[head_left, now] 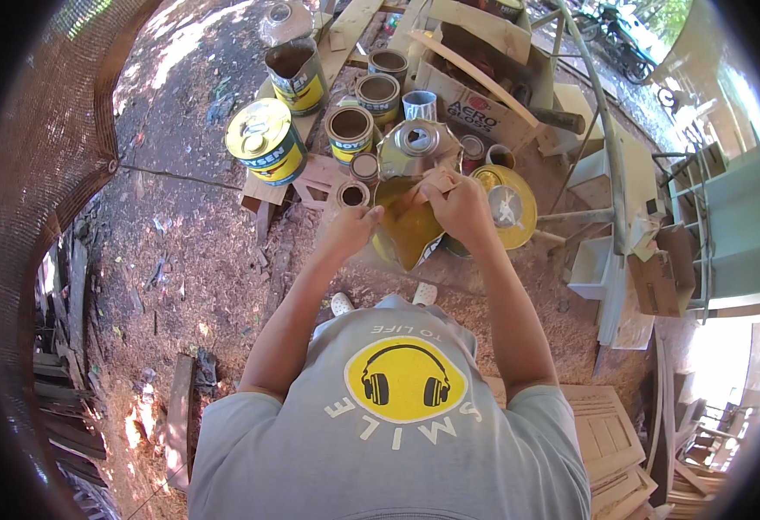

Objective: The person pours reddish-brown paint from a small can into a larger yellow paint can and stirs the mixture with a wooden stick. They repeat the pouring and stirring process several times to blend the contents.

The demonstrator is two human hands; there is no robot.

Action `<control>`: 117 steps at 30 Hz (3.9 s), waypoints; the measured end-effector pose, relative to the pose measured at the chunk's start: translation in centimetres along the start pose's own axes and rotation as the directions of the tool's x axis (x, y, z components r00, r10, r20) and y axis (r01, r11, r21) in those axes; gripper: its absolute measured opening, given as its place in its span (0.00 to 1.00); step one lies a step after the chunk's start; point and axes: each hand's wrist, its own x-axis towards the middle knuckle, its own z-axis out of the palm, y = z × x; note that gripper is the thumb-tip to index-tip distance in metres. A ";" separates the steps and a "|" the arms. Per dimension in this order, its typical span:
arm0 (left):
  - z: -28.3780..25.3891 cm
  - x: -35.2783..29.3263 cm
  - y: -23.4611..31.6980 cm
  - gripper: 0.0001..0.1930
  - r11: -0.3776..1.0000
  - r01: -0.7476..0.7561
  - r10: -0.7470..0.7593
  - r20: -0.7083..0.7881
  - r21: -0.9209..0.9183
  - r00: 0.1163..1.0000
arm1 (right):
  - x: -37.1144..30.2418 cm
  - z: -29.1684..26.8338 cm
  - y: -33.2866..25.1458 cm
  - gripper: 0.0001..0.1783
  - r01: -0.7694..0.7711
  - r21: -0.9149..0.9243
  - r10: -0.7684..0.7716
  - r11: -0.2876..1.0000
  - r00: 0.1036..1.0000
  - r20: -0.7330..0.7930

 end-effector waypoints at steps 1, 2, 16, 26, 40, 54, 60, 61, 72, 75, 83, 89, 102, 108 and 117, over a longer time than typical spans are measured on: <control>0.0 -0.3 0.2 0.20 1.000 0.004 -0.004 0.007 -0.024 1.000 | 0.2 0.0 0.2 0.11 0.056 -0.037 -0.058 0.998 0.997 -0.047; 0.0 -0.5 0.3 0.20 0.999 0.008 -0.007 0.014 -0.049 1.000 | 0.1 -0.2 0.5 0.11 0.035 -0.137 -0.036 0.990 0.999 -0.003; -0.3 -0.9 1.4 0.20 0.997 0.038 -0.038 0.009 0.062 0.999 | 0.2 -1.1 -0.8 0.15 0.058 -0.376 -0.006 0.925 0.990 0.139; 0.0 -1.2 1.3 0.20 0.999 0.003 -0.002 -0.025 0.051 1.000 | 1.2 -3.1 -3.3 0.13 0.019 -0.203 -0.009 0.979 0.999 0.048; -0.3 -2.4 3.1 0.24 0.996 0.008 -0.003 -0.049 0.094 0.999 | 0.6 -3.7 -3.5 0.12 0.060 -0.280 -0.096 0.958 0.989 -0.117; 0.1 -1.4 1.7 0.22 0.998 0.056 -0.055 -0.015 0.040 0.998 | -0.8 -1.7 -0.9 0.12 0.000 -0.179 0.027 0.984 0.988 0.149; 0.2 -0.4 0.8 0.20 0.999 0.053 -0.052 0.018 -0.012 0.998 | -0.3 -0.9 0.7 0.11 0.038 0.034 -0.039 0.999 0.999 0.025; 0.2 -0.6 0.7 0.20 0.999 0.049 -0.049 0.012 -0.002 0.999 | -0.1 -1.0 0.5 0.11 0.135 0.070 -0.133 0.988 0.991 -0.030; 0.1 -0.2 0.1 0.19 0.997 0.044 -0.043 0.018 -0.070 0.999 | -0.5 -0.8 -0.4 0.11 0.057 0.104 -0.064 0.993 0.996 0.068; 0.0 -0.2 -0.3 0.21 0.998 0.051 -0.051 -0.006 -0.036 0.999 | -0.7 -1.8 -0.8 0.11 0.111 -0.162 -0.083 0.980 0.982 0.172; 0.0 -0.2 -0.4 0.26 0.993 0.098 -0.096 -0.040 0.064 0.995 | -0.2 -1.5 -1.0 0.11 -0.183 0.158 0.152 0.970 0.970 0.191; 0.0 -0.9 0.7 0.25 0.994 0.095 -0.093 -0.043 0.053 0.995 | -0.7 -2.6 -2.8 0.12 0.057 -0.283 0.007 0.957 0.975 0.223; 0.1 -0.9 0.3 0.23 0.992 0.077 -0.078 -0.012 -0.103 0.997 | -0.8 -3.2 -3.8 0.08 -0.054 -0.236 0.102 0.970 0.975 0.195; 0.4 -1.0 0.8 0.18 0.991 0.057 -0.058 -0.005 -0.118 0.998 | -0.8 -2.4 -1.3 0.10 0.038 0.096 -0.040 0.995 0.999 0.018; 0.5 -0.8 0.0 0.22 0.995 0.039 -0.046 -0.064 -0.096 0.997 | -0.9 -2.3 -1.8 0.11 -0.151 0.024 0.145 0.988 0.975 0.170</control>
